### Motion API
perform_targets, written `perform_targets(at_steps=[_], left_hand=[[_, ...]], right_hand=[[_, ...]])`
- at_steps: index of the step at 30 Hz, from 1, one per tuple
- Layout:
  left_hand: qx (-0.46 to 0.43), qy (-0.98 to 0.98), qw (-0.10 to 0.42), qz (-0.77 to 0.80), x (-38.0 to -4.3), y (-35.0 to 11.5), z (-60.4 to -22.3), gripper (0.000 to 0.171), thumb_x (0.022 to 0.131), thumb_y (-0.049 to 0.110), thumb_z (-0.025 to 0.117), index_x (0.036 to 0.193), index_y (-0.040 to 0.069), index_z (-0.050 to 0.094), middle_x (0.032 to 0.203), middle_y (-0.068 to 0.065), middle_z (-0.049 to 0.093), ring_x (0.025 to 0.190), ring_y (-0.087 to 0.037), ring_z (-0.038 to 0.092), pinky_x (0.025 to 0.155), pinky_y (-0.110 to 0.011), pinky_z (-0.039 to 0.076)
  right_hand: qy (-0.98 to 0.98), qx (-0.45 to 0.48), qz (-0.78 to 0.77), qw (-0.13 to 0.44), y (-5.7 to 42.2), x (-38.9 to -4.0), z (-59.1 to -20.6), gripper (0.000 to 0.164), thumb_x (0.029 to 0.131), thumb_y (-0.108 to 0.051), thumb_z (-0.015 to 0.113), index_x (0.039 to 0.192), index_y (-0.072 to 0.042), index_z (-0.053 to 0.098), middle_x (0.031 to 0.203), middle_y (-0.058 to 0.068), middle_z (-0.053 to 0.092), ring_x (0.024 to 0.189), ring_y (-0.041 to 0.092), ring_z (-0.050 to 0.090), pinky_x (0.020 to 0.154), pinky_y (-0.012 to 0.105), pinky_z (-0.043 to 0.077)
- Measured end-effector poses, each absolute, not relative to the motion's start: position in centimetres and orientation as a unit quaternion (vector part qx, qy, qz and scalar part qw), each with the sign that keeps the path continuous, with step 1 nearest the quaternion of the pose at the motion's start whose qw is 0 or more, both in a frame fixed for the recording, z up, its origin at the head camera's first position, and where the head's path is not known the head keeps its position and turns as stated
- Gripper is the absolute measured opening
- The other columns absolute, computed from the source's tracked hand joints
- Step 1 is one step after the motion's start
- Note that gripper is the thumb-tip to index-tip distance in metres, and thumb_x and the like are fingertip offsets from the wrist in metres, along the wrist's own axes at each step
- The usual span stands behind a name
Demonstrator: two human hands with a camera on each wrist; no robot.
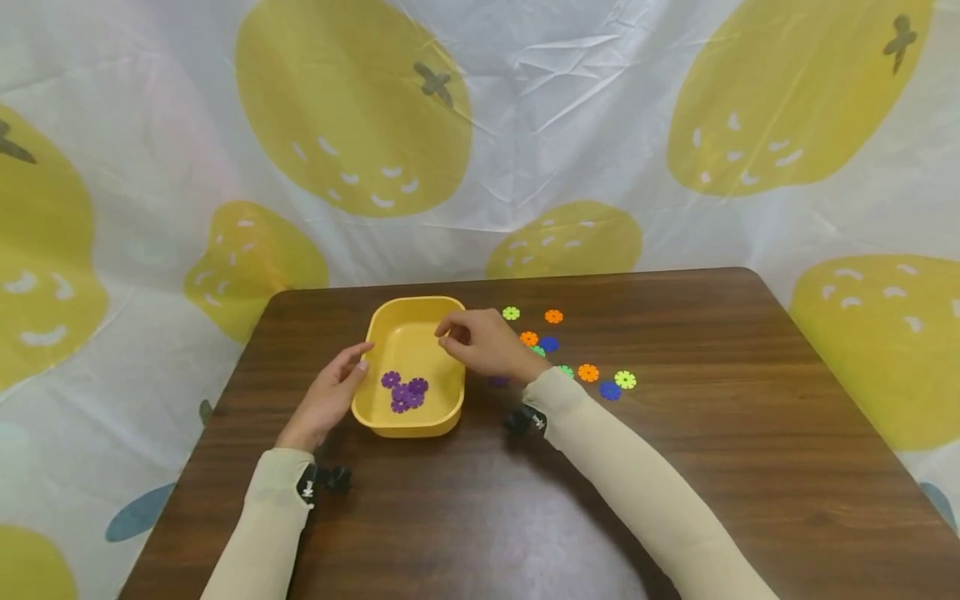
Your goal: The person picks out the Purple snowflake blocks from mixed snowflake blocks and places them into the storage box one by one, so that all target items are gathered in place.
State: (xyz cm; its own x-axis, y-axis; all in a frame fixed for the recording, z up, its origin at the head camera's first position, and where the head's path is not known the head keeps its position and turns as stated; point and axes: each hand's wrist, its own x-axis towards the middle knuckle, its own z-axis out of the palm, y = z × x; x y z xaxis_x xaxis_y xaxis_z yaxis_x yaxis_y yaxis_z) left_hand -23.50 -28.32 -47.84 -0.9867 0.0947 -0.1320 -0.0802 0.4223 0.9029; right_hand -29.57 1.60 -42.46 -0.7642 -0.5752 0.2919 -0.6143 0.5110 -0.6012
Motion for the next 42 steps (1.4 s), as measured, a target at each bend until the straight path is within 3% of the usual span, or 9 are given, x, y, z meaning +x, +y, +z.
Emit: perform_targets(at_steps=[10,19,23,31,42], left_hand=[[0.007,0.838,0.086,0.539,-23.6,-28.2,-47.8,0.050,0.114,0.039,0.045,0.163,0.029,0.040,0.150,-0.024,0.054,0.128,-0.038,0.063,0.107,-0.050,0.053],[0.002,0.842,0.086,0.533,-23.4,-28.3,-47.7,0.050,0.114,0.042,0.045,0.162,0.031,0.040,0.149,-0.023,0.055,0.127,-0.037,0.063,0.105,-0.048,0.054],[0.000,0.843,0.086,0.530,-23.2,-28.4,-47.7,0.050,0.114,0.043,0.045,0.162,0.031,0.040,0.149,-0.022,0.055,0.127,-0.036,0.063,0.106,-0.048,0.054],[0.000,0.843,0.088,0.531,-23.4,-28.5,-48.2,0.051,0.113,0.046,0.046,0.162,0.033,0.040,0.149,-0.022,0.055,0.126,-0.036,0.063,0.107,-0.049,0.053],[-0.007,0.841,0.088,0.533,-23.5,-28.5,-48.4,0.050,0.113,0.042,0.047,0.161,0.032,0.041,0.147,-0.021,0.057,0.121,-0.034,0.066,0.103,-0.045,0.055]], right_hand=[[-0.856,0.330,0.397,0.020,5.1,-28.4,-42.1,0.015,0.104,-0.025,0.067,0.112,-0.016,0.076,0.096,0.001,0.079,0.081,0.009,0.068,0.077,0.032,0.058],[-0.870,0.305,0.386,0.027,8.6,-27.6,-42.1,0.019,0.103,-0.028,0.068,0.114,-0.014,0.076,0.101,-0.006,0.077,0.091,0.010,0.070,0.081,0.034,0.057],[-0.876,0.298,0.377,0.029,10.0,-27.4,-42.7,0.014,0.102,-0.027,0.069,0.112,-0.018,0.075,0.098,-0.006,0.078,0.087,0.009,0.070,0.081,0.036,0.057],[-0.888,0.296,0.352,0.009,13.0,-26.8,-44.1,0.017,0.100,-0.023,0.073,0.112,-0.012,0.077,0.083,-0.009,0.073,0.071,0.009,0.063,0.066,0.029,0.053],[-0.897,0.317,0.307,-0.034,16.2,-25.2,-46.1,0.018,0.096,-0.020,0.079,0.112,-0.012,0.077,0.086,-0.013,0.072,0.076,0.004,0.063,0.072,0.027,0.054]])
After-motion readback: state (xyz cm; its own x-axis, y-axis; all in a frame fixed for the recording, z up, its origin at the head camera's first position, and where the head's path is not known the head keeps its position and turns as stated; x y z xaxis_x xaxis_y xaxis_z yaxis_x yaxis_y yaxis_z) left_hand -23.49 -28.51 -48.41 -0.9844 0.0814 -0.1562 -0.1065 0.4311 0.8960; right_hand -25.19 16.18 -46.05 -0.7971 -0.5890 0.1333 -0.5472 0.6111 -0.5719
